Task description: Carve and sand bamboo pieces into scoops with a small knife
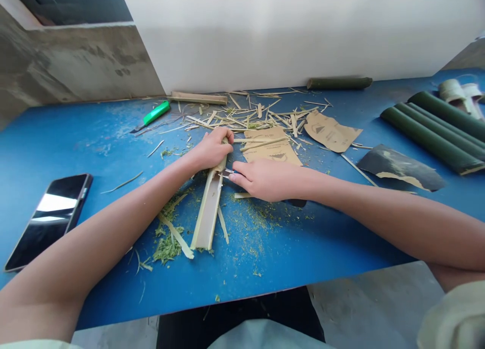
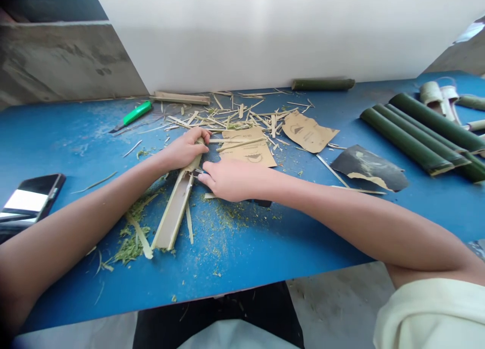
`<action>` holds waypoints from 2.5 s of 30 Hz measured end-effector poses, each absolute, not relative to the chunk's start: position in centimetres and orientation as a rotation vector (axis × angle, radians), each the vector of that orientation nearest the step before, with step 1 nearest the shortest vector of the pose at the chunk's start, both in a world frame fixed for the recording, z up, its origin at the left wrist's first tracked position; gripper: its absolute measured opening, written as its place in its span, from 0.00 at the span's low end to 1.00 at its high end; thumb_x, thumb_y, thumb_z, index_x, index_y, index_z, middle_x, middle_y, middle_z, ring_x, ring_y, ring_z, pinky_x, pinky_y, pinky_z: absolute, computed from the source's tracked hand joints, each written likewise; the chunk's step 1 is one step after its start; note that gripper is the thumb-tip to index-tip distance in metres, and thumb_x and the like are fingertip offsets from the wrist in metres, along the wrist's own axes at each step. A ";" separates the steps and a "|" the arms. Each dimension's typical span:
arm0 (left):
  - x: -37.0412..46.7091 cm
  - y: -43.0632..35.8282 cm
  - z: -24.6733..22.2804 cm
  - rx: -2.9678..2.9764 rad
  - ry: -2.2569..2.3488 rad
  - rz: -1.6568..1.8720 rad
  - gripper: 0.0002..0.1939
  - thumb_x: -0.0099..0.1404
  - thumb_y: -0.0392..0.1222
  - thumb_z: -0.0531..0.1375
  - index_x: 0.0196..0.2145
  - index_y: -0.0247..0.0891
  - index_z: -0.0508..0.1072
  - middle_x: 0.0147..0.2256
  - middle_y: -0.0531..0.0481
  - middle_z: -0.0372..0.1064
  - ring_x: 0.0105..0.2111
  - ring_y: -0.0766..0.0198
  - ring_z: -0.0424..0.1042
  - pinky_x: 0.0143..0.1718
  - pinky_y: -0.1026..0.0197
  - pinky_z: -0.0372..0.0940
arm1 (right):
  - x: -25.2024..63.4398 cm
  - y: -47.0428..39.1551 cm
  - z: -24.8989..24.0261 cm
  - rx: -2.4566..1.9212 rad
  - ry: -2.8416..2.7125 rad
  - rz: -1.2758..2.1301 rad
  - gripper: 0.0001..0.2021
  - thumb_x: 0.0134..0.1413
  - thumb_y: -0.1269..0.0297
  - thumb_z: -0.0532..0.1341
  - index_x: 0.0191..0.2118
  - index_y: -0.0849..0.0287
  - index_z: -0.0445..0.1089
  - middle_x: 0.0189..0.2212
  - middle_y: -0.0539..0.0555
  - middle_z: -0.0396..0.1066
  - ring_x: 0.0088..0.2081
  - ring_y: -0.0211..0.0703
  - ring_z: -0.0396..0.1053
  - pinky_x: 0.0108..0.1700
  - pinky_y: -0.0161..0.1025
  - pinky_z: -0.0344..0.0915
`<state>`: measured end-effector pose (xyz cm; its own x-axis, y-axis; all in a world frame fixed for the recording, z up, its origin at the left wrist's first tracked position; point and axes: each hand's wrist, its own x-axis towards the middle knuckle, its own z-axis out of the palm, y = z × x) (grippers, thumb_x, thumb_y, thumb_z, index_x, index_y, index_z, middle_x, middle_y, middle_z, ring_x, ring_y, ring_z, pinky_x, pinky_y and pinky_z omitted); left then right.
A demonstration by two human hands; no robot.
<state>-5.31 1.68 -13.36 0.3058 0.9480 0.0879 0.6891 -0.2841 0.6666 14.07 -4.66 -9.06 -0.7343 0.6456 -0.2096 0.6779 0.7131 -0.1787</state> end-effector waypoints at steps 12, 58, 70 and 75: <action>-5.1 1.7 -13.2 2.041 1.469 0.663 0.08 0.58 0.34 0.58 0.35 0.44 0.66 0.48 0.48 0.72 0.56 0.52 0.68 0.69 0.41 0.57 | 13.8 -5.9 -9.0 1.084 2.798 -0.131 0.25 0.79 0.56 0.40 0.54 0.64 0.71 0.39 0.65 0.80 0.33 0.51 0.74 0.35 0.43 0.55; -3.8 1.0 -13.0 1.977 1.540 0.739 0.13 0.63 0.32 0.57 0.43 0.41 0.75 0.54 0.46 0.76 0.58 0.50 0.71 0.66 0.46 0.61 | 15.1 -6.0 -9.5 0.979 2.867 0.445 0.24 0.78 0.51 0.43 0.54 0.59 0.72 0.35 0.61 0.78 0.29 0.48 0.69 0.30 0.44 0.38; -3.9 1.8 -13.6 2.046 1.481 0.747 0.15 0.60 0.30 0.56 0.42 0.42 0.77 0.52 0.47 0.77 0.56 0.51 0.72 0.67 0.45 0.60 | 15.7 -3.9 -10.5 0.807 2.935 0.169 0.26 0.77 0.48 0.42 0.56 0.58 0.72 0.30 0.59 0.78 0.27 0.48 0.67 0.32 0.43 0.41; -4.1 1.8 -13.6 2.056 1.483 0.740 0.14 0.61 0.32 0.56 0.42 0.41 0.76 0.52 0.46 0.76 0.56 0.51 0.72 0.66 0.46 0.61 | 15.6 -4.6 -10.0 0.880 2.910 0.052 0.25 0.77 0.49 0.43 0.55 0.60 0.70 0.32 0.60 0.79 0.28 0.49 0.68 0.31 0.43 0.42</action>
